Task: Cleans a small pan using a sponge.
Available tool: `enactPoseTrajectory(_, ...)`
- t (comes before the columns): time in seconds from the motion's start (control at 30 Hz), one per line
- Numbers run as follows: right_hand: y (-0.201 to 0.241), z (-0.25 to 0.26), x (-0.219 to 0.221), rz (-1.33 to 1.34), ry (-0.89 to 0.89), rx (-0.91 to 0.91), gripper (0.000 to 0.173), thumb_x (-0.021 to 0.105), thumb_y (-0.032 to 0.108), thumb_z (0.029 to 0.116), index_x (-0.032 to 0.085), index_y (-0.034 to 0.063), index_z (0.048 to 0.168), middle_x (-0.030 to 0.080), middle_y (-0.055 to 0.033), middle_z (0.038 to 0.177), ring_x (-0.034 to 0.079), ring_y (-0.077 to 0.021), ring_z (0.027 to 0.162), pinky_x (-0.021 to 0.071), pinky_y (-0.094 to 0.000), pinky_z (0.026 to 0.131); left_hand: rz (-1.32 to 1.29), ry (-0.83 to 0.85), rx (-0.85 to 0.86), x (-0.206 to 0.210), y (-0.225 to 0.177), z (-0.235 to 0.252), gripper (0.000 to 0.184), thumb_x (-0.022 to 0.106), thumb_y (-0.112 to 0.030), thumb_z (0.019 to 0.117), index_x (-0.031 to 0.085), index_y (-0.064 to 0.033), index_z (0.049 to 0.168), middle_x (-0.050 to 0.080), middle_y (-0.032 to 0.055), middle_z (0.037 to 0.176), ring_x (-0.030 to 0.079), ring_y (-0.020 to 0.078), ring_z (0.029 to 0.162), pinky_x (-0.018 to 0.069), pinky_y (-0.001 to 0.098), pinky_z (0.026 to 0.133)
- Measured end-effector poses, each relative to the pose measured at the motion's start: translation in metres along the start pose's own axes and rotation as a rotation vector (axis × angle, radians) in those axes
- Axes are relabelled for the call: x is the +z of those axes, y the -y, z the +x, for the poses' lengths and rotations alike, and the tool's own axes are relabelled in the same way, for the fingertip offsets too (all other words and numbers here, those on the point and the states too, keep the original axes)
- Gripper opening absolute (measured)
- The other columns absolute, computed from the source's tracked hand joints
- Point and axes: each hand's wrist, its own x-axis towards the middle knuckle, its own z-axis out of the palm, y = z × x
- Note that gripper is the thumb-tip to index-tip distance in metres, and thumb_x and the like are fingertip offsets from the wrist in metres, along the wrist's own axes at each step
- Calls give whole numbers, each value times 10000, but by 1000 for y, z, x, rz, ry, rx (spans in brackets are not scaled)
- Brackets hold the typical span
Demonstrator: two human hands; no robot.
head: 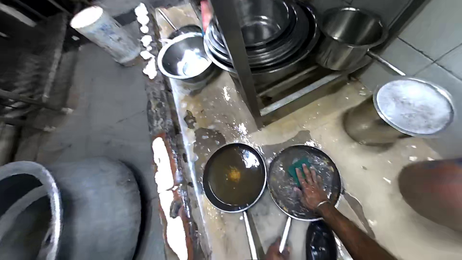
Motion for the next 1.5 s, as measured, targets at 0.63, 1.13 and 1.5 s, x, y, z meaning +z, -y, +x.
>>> enactPoseTrajectory(0.63, 70, 45, -15, 196, -259, 35, 617, 531, 252, 1068, 320, 74, 1620, 212, -227, 1699, 179, -445, 1573, 186, -641, 1248, 380, 6, -43, -3, -25, -6, 604, 518, -346, 1078, 367, 28, 1528, 659, 273, 1243, 666, 384, 1163, 513, 510, 1037)
enactPoseTrajectory(1.13, -31, -47, -3, -148, 426, -646, 639, 559, -65, 932, 537, 208, 1510, 425, -56, 1635, 332, -303, 1542, 276, -572, 1231, 375, -30, -93, -8, -17, 4, 559, 549, -343, 1062, 438, -9, 1496, 674, 250, 1221, 673, 385, 1136, 520, 536, 1008)
enactPoseTrajectory(1.5, 14, 46, -4, -210, -41, -617, 446, 613, 138, 1008, 608, 237, 1444, 483, -21, 1596, 313, -285, 1552, 160, -654, 1254, 310, -129, 12, -1, -14, 0, 521, 587, -286, 1037, 506, 56, 1422, 695, 271, 1104, 693, 391, 1030, 536, 550, 956)
